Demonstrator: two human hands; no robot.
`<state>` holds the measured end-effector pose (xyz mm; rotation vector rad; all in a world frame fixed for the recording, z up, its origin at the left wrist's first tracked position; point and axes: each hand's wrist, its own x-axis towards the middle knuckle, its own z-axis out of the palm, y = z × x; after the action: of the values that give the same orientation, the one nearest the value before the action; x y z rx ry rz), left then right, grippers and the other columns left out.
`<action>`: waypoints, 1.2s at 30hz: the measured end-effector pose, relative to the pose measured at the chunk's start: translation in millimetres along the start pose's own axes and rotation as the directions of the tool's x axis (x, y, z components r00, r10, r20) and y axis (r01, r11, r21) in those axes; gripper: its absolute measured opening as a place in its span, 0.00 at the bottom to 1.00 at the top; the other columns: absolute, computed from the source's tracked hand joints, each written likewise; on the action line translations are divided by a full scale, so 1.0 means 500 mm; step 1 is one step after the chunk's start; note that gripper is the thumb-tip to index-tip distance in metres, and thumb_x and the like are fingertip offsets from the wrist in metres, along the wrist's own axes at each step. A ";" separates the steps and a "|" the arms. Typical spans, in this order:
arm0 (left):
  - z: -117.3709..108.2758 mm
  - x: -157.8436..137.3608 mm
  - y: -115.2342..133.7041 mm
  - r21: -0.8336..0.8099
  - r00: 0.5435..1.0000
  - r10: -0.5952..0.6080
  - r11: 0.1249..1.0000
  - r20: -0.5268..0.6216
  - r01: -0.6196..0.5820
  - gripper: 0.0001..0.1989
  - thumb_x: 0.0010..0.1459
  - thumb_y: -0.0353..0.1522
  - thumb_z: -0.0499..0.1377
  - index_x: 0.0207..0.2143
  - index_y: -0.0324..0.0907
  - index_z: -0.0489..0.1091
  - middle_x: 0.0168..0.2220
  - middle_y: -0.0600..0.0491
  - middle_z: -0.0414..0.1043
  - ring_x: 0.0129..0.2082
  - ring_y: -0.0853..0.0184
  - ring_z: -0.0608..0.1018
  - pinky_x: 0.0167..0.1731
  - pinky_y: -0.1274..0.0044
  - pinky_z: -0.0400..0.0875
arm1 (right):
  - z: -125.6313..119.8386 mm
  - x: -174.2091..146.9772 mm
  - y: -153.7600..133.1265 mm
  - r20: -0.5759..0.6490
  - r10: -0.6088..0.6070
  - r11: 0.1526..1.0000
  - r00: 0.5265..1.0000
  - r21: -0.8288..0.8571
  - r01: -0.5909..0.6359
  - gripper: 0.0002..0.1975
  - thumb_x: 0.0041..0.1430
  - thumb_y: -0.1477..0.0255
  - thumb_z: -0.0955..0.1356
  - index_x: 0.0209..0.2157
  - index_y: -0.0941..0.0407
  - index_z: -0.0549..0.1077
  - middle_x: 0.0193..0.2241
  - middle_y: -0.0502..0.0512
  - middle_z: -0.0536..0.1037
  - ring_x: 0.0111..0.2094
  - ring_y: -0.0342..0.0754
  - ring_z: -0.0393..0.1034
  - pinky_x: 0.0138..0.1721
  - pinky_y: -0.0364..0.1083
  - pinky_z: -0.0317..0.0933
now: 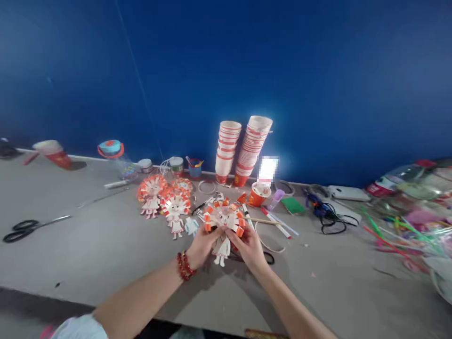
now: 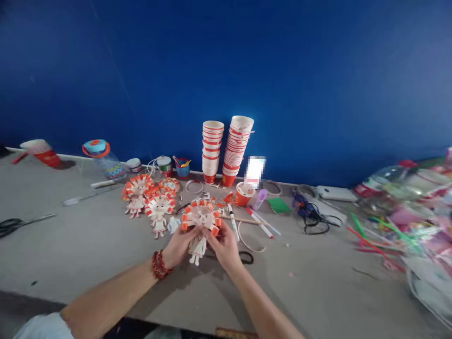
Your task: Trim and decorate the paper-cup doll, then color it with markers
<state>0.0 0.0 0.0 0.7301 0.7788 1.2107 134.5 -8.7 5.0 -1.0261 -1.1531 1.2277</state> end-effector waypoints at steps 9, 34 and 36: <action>-0.017 0.002 -0.010 0.050 1.000 -0.005 0.999 0.004 0.005 0.16 0.45 0.35 0.69 0.37 0.39 0.73 0.35 0.50 0.79 0.33 0.64 0.79 0.35 0.75 0.73 | -0.001 0.001 0.010 -0.067 0.107 0.992 0.992 0.074 -0.102 0.23 0.45 0.55 0.74 0.38 0.55 0.74 0.33 0.55 0.81 0.35 0.53 0.76 0.38 0.49 0.69; -0.085 -0.118 0.041 0.455 0.933 -0.265 0.881 0.244 0.131 0.17 0.54 0.37 0.60 0.45 0.41 0.64 0.36 0.53 0.68 0.29 0.70 0.72 0.30 0.77 0.66 | -0.014 0.015 0.020 -0.202 0.173 0.971 0.964 0.197 -0.134 0.19 0.43 0.59 0.76 0.32 0.57 0.72 0.25 0.51 0.77 0.26 0.47 0.71 0.28 0.44 0.65; -0.100 -0.157 0.053 0.494 0.906 -0.323 0.855 0.272 0.156 0.15 0.55 0.40 0.60 0.41 0.41 0.65 0.35 0.53 0.68 0.29 0.71 0.71 0.31 0.77 0.65 | -0.013 0.014 0.021 -0.196 0.192 0.965 0.962 0.218 -0.148 0.19 0.43 0.59 0.76 0.32 0.56 0.72 0.24 0.49 0.76 0.25 0.46 0.70 0.26 0.43 0.65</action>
<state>-68.9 -67.5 5.1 1.1653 0.8411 0.6340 139.3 -0.5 -5.5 -1.0912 -0.7677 1.3032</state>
